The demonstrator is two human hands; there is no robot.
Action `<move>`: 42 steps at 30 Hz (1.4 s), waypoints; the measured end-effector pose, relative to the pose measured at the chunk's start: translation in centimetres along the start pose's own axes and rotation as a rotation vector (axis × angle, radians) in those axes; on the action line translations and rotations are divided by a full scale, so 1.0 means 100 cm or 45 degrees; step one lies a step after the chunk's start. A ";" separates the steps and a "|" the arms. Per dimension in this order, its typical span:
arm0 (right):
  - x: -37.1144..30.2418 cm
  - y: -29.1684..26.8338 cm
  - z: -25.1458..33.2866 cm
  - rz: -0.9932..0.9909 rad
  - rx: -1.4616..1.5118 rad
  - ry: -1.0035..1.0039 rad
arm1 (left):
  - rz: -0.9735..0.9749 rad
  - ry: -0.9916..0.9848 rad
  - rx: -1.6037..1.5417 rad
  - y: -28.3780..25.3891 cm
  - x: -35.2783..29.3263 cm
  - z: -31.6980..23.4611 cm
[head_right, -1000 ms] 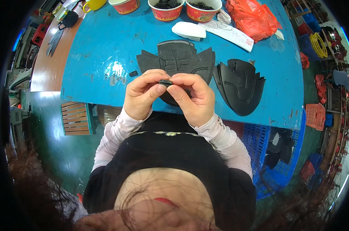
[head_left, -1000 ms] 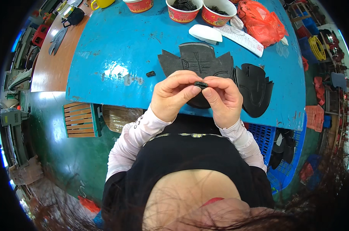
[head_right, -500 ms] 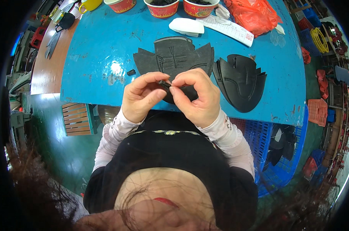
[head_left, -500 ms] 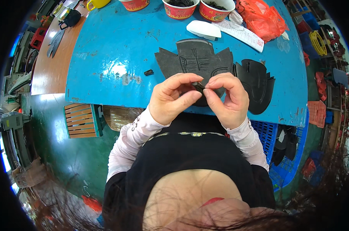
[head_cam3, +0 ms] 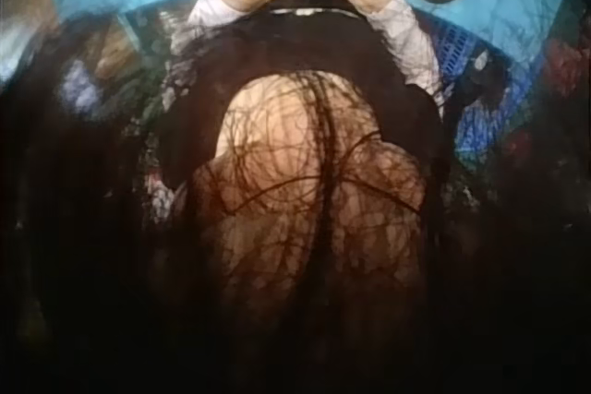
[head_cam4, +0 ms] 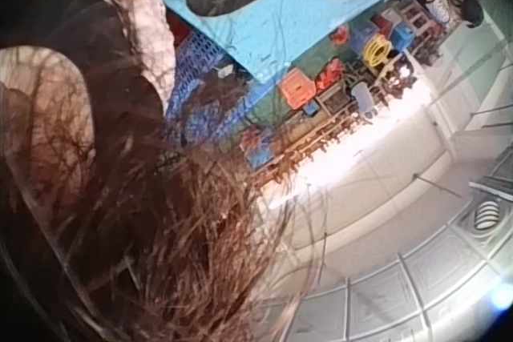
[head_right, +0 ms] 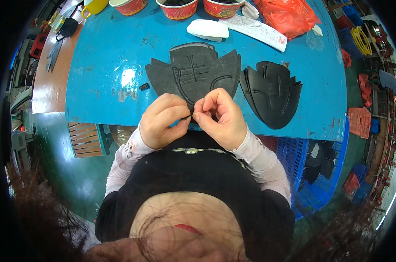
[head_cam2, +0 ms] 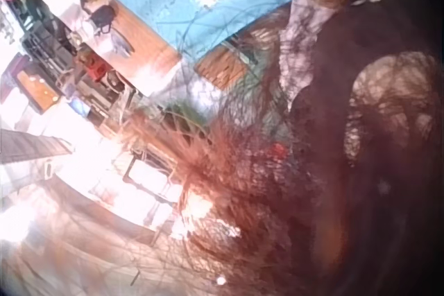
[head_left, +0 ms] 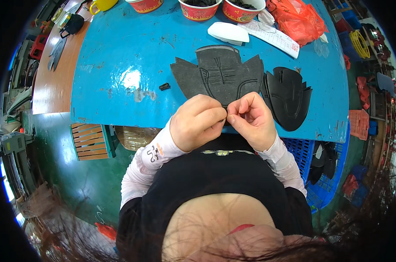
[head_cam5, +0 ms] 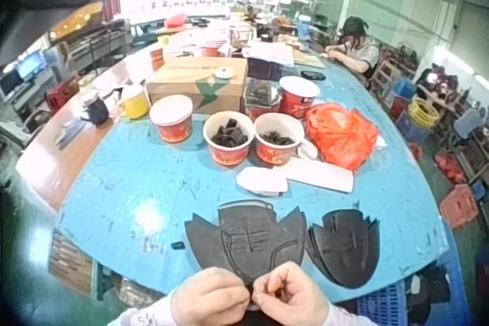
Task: Manually attaching small leather components to a shoe upper part using plastic clips or rivets.
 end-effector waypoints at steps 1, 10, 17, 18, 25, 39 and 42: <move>0.001 -0.001 0.002 0.012 -0.027 0.006 | 0.006 0.053 0.060 -0.001 0.001 0.001; 0.047 -0.034 0.018 -0.205 -0.861 -0.334 | -0.114 -0.098 0.320 -0.013 0.002 0.016; 0.082 -0.044 0.010 -0.043 -1.128 -0.466 | -0.042 -0.094 0.396 -0.017 0.006 0.022; 0.084 -0.044 0.010 -0.043 -1.134 -0.460 | -0.054 -0.087 0.402 -0.017 0.006 0.024; 0.085 -0.046 0.007 -0.062 -1.161 -0.455 | -0.033 -0.085 0.483 -0.015 0.016 0.025; 0.086 -0.043 0.015 -0.099 -1.430 -0.637 | 0.314 0.012 0.943 0.006 0.051 0.034; 0.082 -0.052 0.011 -0.236 -1.534 -0.902 | 0.291 0.022 0.959 0.008 0.049 0.034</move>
Point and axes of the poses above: each hand's wrist, its own x-axis towards the middle knuckle, its own y-axis out of the palm, z = x × y, the point moved 1 cm from there along x, towards the middle knuckle, and after that the axes turned 1 degree about y, right-handed, at the moved point
